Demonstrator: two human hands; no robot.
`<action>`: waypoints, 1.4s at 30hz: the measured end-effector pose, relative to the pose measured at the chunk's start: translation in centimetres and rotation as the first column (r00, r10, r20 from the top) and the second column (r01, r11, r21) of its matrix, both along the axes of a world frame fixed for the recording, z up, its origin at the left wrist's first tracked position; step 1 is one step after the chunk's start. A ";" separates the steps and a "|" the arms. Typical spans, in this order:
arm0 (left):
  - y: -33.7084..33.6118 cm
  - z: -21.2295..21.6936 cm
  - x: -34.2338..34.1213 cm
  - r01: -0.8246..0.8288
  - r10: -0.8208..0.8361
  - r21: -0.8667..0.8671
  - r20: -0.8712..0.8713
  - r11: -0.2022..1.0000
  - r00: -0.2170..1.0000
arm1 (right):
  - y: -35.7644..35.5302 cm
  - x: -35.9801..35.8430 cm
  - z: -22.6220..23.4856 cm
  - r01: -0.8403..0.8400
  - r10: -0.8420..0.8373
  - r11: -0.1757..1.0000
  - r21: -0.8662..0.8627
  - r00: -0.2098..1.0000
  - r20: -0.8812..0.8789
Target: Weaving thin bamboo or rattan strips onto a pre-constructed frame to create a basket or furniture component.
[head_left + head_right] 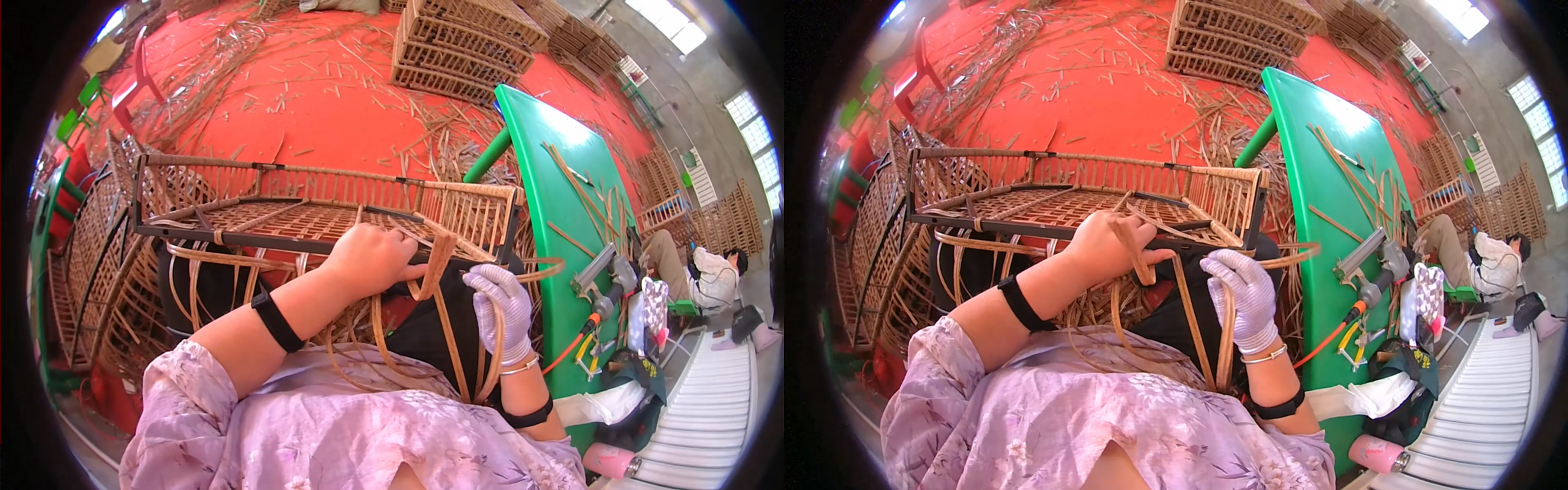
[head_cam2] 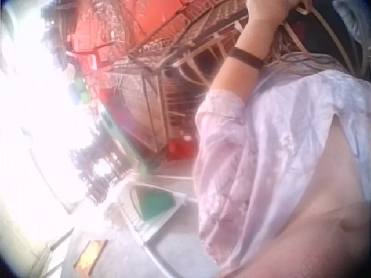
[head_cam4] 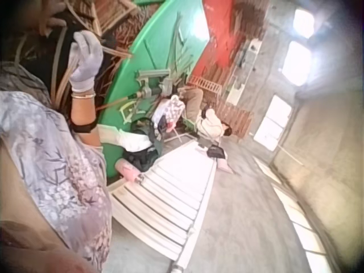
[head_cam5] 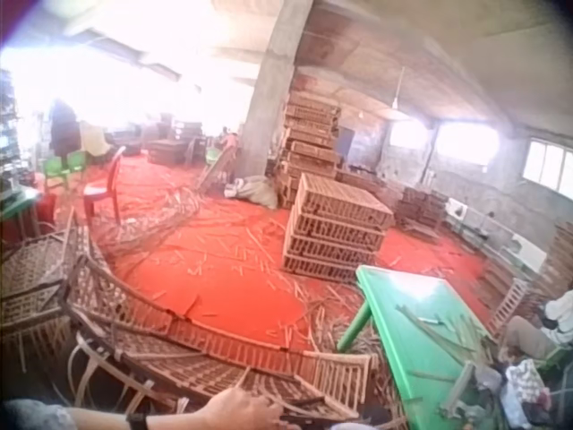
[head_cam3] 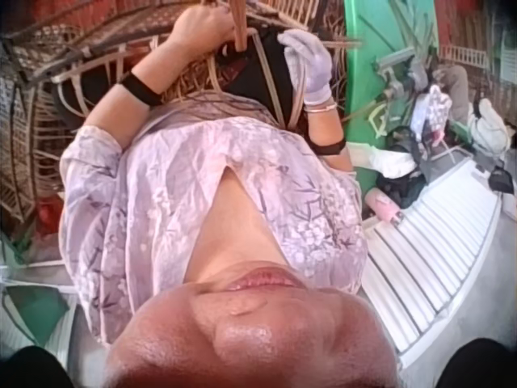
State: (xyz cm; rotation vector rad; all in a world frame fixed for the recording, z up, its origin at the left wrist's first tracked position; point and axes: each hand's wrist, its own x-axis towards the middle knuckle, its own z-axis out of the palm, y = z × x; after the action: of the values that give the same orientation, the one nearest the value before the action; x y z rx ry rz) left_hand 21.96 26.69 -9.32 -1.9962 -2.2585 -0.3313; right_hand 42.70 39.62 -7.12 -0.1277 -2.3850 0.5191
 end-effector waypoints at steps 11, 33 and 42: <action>0.8 -0.1 1.0 -0.012 0.014 0.034 -0.057 0.999 0.998 | -3.4 -3.5 1.3 -0.251 -0.166 -0.238 -0.938 0.962 -0.216; 0.3 -0.8 0.8 -0.008 0.002 0.161 0.035 0.987 0.999 | 0.6 2.9 4.7 -0.106 0.119 0.993 -0.053 0.888 0.443; 0.4 -0.7 1.0 -0.015 0.015 0.115 0.003 0.993 1.000 | 2.4 3.2 0.3 0.060 -0.184 0.968 0.243 0.826 0.532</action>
State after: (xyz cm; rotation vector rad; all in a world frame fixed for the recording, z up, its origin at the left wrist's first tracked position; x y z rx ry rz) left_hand 22.91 27.08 -10.06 -1.9220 -2.2009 -0.4515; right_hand 45.92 42.07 -6.78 -0.3770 -2.9553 0.1617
